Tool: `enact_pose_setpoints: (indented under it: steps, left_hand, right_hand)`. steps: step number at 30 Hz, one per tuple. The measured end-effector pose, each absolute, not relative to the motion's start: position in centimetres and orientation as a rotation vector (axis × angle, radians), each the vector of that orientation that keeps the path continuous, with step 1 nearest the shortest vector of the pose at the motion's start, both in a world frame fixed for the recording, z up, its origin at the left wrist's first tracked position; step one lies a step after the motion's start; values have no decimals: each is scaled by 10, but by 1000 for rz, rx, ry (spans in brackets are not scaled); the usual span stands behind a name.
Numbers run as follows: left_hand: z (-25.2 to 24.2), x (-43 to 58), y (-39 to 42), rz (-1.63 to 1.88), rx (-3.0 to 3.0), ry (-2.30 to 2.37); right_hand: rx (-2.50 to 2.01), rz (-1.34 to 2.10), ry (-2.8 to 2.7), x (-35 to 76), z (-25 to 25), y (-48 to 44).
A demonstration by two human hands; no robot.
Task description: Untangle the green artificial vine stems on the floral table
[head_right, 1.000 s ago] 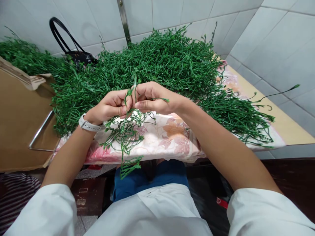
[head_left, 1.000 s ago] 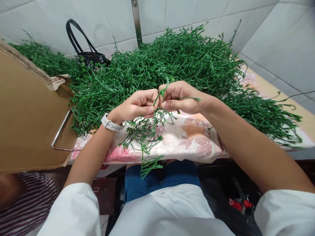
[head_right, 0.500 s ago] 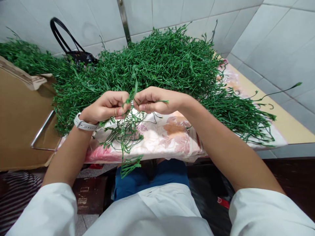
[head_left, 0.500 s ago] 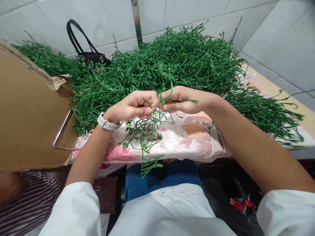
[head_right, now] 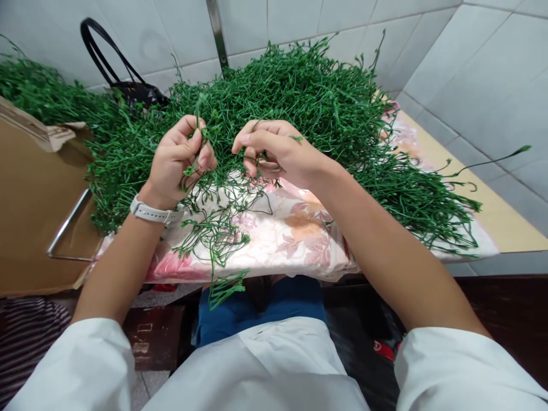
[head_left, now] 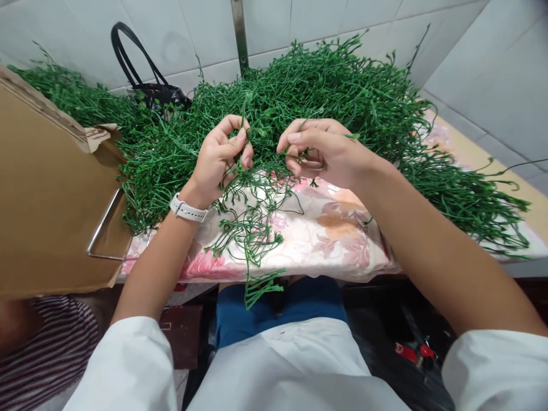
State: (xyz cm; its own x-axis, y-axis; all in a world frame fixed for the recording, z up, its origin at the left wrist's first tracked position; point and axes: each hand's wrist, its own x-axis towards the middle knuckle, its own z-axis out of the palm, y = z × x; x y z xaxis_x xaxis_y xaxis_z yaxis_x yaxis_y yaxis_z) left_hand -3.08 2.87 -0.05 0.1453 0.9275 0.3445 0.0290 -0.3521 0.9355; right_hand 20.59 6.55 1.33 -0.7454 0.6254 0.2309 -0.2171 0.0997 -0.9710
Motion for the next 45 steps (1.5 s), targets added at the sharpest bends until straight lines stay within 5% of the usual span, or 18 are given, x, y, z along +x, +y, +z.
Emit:
enact_pose_setpoints:
  steps: [16,45]
  left_hand:
    - [5,-17,22,1369,1483,1053]
    - [-4,-7,18,1209,1751,1060]
  right_hand:
    - [-319,1982,-1573,213,17,65]
    - [-515,1245,-1739,199,5,65]
